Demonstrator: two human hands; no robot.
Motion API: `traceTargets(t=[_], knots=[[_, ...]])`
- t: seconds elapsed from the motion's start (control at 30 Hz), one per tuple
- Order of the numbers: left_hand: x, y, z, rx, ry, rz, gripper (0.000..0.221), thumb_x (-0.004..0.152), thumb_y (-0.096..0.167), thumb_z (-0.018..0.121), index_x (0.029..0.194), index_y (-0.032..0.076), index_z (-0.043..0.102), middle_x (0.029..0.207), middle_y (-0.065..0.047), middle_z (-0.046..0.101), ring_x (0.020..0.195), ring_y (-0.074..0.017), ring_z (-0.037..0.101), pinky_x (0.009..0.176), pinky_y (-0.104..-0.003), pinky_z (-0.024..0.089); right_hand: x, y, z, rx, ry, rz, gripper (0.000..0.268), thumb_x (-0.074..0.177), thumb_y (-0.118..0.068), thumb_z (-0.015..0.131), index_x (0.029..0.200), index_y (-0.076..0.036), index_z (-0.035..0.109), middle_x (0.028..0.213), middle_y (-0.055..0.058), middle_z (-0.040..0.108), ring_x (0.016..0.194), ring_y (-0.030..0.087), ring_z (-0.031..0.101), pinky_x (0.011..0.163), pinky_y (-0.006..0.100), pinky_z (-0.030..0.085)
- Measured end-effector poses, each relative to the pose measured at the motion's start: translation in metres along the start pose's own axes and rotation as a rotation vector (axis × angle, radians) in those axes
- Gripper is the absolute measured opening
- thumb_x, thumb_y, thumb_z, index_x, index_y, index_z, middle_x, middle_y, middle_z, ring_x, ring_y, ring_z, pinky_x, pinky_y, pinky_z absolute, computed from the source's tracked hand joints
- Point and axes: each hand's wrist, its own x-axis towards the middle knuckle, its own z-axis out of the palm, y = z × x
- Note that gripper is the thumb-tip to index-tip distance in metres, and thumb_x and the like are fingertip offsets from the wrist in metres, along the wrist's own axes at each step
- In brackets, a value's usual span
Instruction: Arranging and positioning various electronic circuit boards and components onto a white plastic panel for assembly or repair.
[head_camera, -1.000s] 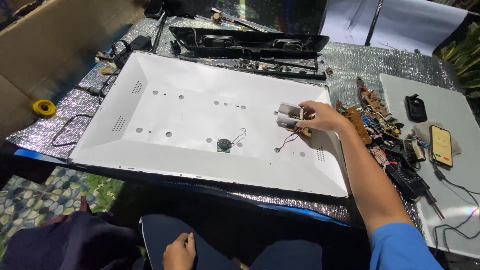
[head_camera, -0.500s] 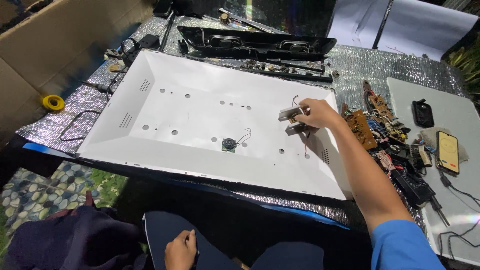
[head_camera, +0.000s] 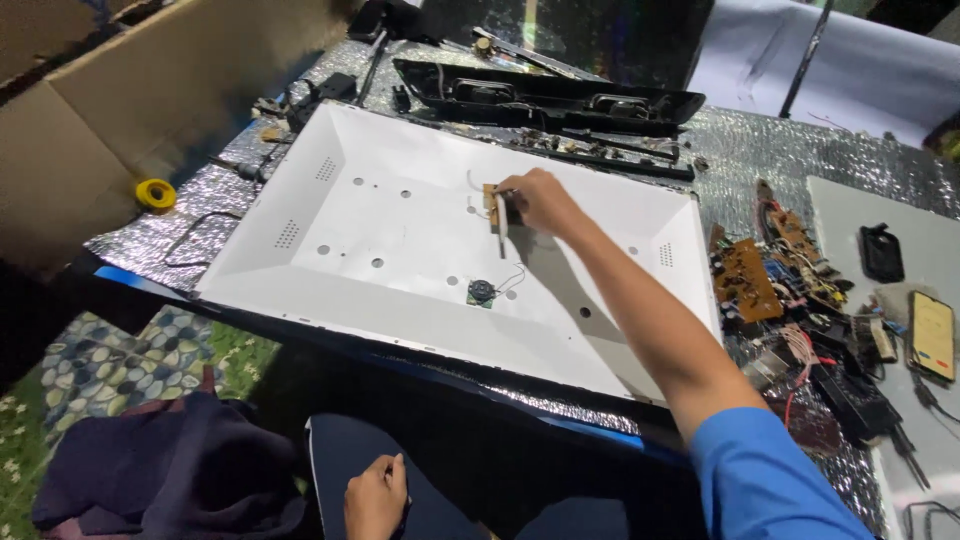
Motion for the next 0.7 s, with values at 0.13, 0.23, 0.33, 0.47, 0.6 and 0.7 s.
traceTargets(t=[0.13,0.23,0.33,0.47,0.6,0.7], knots=[[-0.013,0.012,-0.019,-0.047,-0.038,-0.028,0.039,0.102,0.043,0.046,0.081,0.022,0.071,0.059,0.009,0.078,0.073,-0.0151,0.077,0.075,-0.031,0.058,0.024,0.004,0.039,0.004,0.012,-0.026,0.037,0.093,0.005,0.058,0.122,-0.01,0.075,0.102,0.021,0.07,0.094,0.04,0.065,0.073,0.045,0.054],[-0.018,0.009,-0.021,-0.074,-0.016,-0.041,0.038,0.101,0.045,0.045,0.094,0.024,0.076,0.06,0.01,0.078,0.075,-0.0152,0.077,0.081,-0.032,0.059,0.024,-0.008,0.037,0.014,0.008,0.016,0.049,0.088,0.011,0.054,0.124,-0.014,0.076,0.104,0.017,0.076,0.098,0.038,0.063,0.075,0.046,0.053],[-0.012,-0.001,-0.012,-0.095,0.018,0.0,0.035,0.101,0.042,0.048,0.091,0.023,0.075,0.056,0.01,0.077,0.07,-0.0127,0.077,0.077,-0.031,0.059,0.013,-0.02,0.028,0.042,0.016,0.014,0.049,0.088,0.013,0.053,0.126,-0.01,0.074,0.105,0.017,0.077,0.105,0.04,0.061,0.077,0.047,0.051],[-0.016,0.002,-0.015,-0.096,0.023,0.001,0.038,0.101,0.044,0.047,0.085,0.022,0.073,0.056,0.01,0.077,0.068,-0.0147,0.077,0.078,-0.033,0.059,0.013,-0.012,0.033,0.029,0.011,0.009,0.053,0.086,0.009,0.055,0.125,-0.019,0.075,0.1,0.013,0.078,0.088,0.034,0.065,0.077,0.041,0.05],[-0.02,0.012,-0.022,-0.113,-0.013,-0.026,0.038,0.102,0.043,0.046,0.087,0.021,0.074,0.057,0.009,0.077,0.068,-0.0129,0.076,0.077,-0.031,0.059,0.011,-0.015,0.031,0.081,0.026,0.017,0.058,0.082,0.015,0.052,0.123,-0.017,0.077,0.1,0.014,0.077,0.077,0.031,0.065,0.069,0.037,0.047],[-0.016,0.006,-0.014,-0.098,-0.014,-0.038,0.037,0.102,0.045,0.046,0.092,0.023,0.075,0.06,0.008,0.079,0.072,-0.0144,0.077,0.079,-0.032,0.059,0.0,-0.025,0.019,0.077,0.027,0.026,0.047,0.09,-0.001,0.055,0.134,-0.013,0.066,0.126,0.013,0.069,0.105,0.034,0.057,0.088,0.045,0.044]])
